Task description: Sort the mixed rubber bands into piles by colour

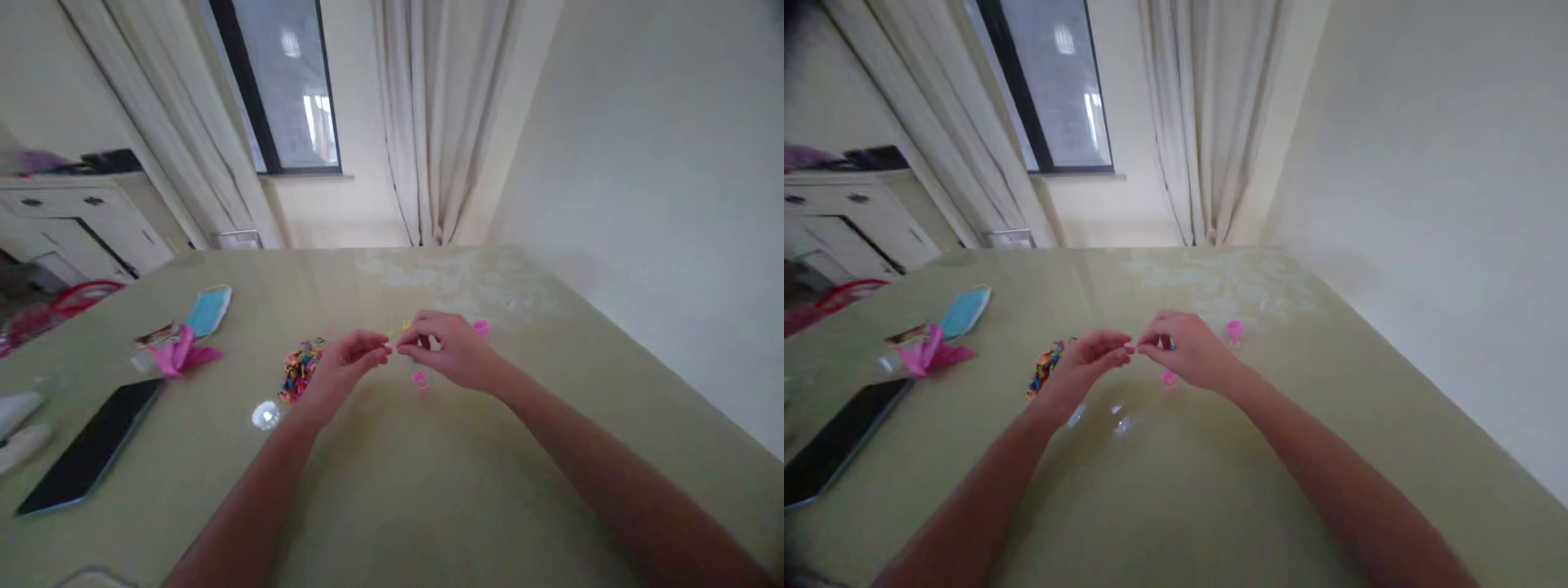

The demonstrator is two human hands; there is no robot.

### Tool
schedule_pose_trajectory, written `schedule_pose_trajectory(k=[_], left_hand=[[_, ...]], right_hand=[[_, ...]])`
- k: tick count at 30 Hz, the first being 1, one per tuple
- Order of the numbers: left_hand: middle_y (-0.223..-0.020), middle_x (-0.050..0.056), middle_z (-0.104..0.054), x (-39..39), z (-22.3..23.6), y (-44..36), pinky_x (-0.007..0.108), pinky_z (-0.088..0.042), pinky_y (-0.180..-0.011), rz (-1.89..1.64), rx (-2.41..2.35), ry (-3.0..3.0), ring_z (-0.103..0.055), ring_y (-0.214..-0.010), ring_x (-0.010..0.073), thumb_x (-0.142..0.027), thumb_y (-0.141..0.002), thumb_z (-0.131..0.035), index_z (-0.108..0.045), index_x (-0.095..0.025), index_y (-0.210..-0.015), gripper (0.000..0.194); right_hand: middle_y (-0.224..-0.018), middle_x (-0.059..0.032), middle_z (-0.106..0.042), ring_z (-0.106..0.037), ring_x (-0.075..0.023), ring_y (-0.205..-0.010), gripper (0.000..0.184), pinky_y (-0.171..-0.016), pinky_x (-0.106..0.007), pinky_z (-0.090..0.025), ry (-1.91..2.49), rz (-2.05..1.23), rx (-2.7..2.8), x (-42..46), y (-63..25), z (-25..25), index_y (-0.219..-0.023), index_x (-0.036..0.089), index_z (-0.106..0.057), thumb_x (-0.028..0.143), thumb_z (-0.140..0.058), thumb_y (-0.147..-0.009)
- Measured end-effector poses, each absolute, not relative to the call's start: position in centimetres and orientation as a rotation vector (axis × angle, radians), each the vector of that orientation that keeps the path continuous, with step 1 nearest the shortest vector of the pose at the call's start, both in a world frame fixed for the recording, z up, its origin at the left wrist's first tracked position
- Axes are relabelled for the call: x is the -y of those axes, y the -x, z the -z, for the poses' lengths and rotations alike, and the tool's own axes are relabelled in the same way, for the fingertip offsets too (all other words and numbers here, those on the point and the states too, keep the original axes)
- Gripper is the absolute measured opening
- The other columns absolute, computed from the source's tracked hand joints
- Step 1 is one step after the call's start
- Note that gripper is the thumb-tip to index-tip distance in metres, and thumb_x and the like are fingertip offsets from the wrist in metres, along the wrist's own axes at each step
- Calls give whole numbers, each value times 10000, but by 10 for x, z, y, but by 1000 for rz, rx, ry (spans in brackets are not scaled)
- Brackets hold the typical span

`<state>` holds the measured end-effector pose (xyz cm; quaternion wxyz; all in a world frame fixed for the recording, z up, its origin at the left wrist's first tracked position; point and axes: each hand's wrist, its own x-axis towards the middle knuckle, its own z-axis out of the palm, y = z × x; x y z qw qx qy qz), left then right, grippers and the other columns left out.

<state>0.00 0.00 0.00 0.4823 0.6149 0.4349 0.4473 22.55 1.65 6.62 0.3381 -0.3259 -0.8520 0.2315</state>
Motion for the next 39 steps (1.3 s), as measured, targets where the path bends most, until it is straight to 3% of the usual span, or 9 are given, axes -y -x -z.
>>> schedule_pose_trajectory(k=[3,8,14,19,24,31,39], left_hand=[[-1095,112,-773,-5,-1,11,422,-541,-948,-1085,-1526,-1772,-704,-1030,271,-372,-936,-617,-735,-183,-1092,272],[-1324,161,-687,-3,4,26,552,-468,-1009,-569,-2292,-2164,-598,-1228,394,-294,-980,-521,-683,-178,-1296,374],[-1162,126,-740,-7,7,32,484,-492,-942,-246,-2332,-2185,-661,-1110,345,-280,-1008,-440,-748,-196,-1088,329],[-1060,91,-752,-10,8,34,462,-482,-928,-318,-2313,-2195,-675,-1049,325,-255,-988,-475,-748,-216,-984,275],[-1093,109,-746,-12,10,35,454,-490,-898,-464,-2309,-2203,-670,-1042,326,-265,-986,-459,-729,-221,-1009,275],[-1100,100,-757,-18,13,39,431,-500,-940,-843,-2230,-2102,-671,-1051,305,-308,-963,-510,-734,-225,-996,241],[-1012,67,-802,-18,11,37,383,-529,-832,-1051,-2000,-1896,-732,-895,253,-362,-949,-549,-738,-244,-1003,229]], right_hand=[[-753,-19,-698,-570,-114,-654,162,-598,-255,-407,893,-743,2113,-13,-234,-81,-873,174,-811,327,-762,-901],[-757,-29,-721,-576,-130,-652,204,-571,-266,-402,885,-905,2050,-5,-242,-101,-889,174,-813,374,-775,-887],[-745,-17,-716,-578,-120,-644,184,-582,-263,-407,865,-871,2094,4,-245,-113,-885,179,-811,360,-776,-890],[-737,-12,-707,-591,-120,-661,148,-617,-252,-408,895,-728,2262,0,-244,-107,-900,190,-823,316,-748,-916],[-824,-42,-768,-674,-168,-793,108,-731,-262,-430,1074,-564,2673,-20,-239,-70,-817,195,-827,175,-743,-882],[-905,-65,-807,-713,-201,-847,100,-680,-248,-419,1305,-604,2877,-28,-234,-47,-903,194,-843,191,-752,-863],[-859,-53,-797,-705,-199,-802,67,-646,-252,-397,1398,-556,2831,-30,-238,-46,-856,200,-833,206,-774,-824]])
